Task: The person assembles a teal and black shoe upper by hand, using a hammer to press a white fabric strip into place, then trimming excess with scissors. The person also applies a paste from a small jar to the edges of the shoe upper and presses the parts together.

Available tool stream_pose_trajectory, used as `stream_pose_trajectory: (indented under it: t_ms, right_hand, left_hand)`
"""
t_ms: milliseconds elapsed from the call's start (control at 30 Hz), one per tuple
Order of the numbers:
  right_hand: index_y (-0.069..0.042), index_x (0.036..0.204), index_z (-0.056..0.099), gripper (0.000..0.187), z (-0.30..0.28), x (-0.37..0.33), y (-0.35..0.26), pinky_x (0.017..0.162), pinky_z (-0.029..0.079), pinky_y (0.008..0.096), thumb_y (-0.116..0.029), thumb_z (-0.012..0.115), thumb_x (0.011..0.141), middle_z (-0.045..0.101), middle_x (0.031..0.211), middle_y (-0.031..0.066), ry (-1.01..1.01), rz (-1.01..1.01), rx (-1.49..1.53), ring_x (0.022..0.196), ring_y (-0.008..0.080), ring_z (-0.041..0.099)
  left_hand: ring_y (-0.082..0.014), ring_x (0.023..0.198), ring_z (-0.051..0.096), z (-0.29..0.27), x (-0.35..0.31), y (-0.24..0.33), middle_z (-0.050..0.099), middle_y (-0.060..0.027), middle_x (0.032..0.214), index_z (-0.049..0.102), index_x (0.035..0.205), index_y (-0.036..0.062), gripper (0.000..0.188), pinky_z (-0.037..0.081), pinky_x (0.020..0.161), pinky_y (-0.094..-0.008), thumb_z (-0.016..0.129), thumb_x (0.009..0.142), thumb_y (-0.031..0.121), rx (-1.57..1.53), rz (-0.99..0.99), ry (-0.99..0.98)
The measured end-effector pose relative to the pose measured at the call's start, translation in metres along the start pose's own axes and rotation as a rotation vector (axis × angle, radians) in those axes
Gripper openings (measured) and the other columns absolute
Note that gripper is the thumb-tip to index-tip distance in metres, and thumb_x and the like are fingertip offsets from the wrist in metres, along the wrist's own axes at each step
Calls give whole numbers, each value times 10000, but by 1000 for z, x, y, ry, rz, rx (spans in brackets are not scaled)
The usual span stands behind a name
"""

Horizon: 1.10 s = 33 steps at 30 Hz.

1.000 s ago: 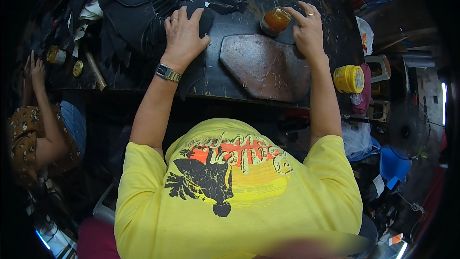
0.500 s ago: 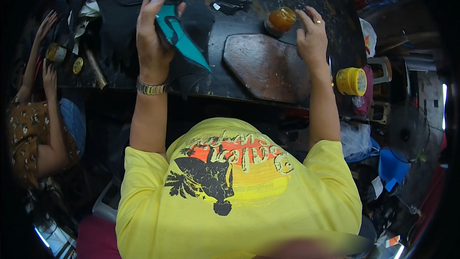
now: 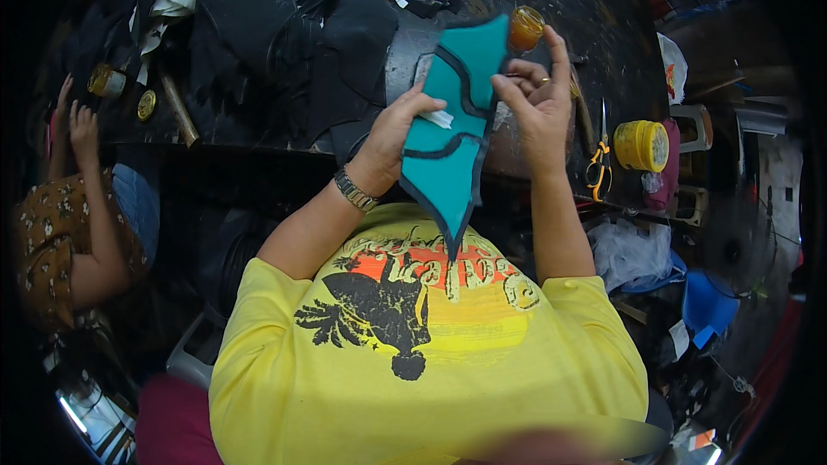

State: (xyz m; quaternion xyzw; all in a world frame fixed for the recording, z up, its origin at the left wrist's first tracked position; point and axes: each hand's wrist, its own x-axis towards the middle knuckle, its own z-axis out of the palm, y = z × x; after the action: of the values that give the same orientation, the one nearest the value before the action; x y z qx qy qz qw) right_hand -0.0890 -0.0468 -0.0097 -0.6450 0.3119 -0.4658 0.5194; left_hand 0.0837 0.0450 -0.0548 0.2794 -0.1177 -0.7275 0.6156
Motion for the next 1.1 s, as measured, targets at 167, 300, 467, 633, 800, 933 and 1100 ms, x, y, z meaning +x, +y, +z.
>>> stream_pose_trajectory:
  t_ms: [167,300,467,633,800,933,1100]
  right_hand:
    - [-118,1549,282,876,9,-10,2,693,462,184,65,730,819,602,870,10,-44,-2,38,776,59,571]
    - [-96,1530,340,771,15,-15,-2,666,463,191,37,698,860,599,866,9,-167,83,21,739,58,559]
    - [-66,1341,601,421,5,0,3,686,482,213,30,565,933,582,1008,29,-12,-31,14,780,62,550]
    - [-86,1247,693,379,-1,5,13,797,484,220,55,560,921,528,1201,27,-64,-77,-127,941,71,546]
    - [-40,1290,655,355,4,4,18,840,501,242,23,554,955,555,1280,51,-74,-52,-131,983,85,567]
    - [-37,1296,650,356,3,3,18,844,500,246,15,564,954,561,1285,49,-68,-45,-114,975,86,568]
    - [-50,1271,672,354,3,0,19,857,494,249,26,583,937,566,1260,42,-57,-39,-92,1004,102,572]
  left_hand:
    - [-137,917,689,5,13,18,681,-89,1092,561,1257,-6,370,593,797,-289,651,959,193,300,116,-156]
    - [-120,900,693,1,21,34,700,-85,1069,585,1225,-10,358,596,774,-275,674,952,204,415,167,-126]
    - [-133,882,709,3,13,35,703,-101,1089,557,1293,-15,411,599,766,-266,673,939,160,487,98,-106]
    - [-131,875,719,7,9,29,722,-91,1042,567,1296,-4,409,598,770,-255,673,936,159,443,111,-109]
    - [-129,878,719,2,8,29,723,-94,1045,586,1280,-5,394,597,777,-256,676,933,159,436,79,-116]
    - [-130,877,721,-2,9,28,723,-96,1051,596,1269,-5,391,598,772,-257,682,929,167,457,53,-93]
    - [-134,865,723,0,8,27,720,-99,1060,594,1268,-1,392,601,758,-255,681,929,174,425,68,-100]
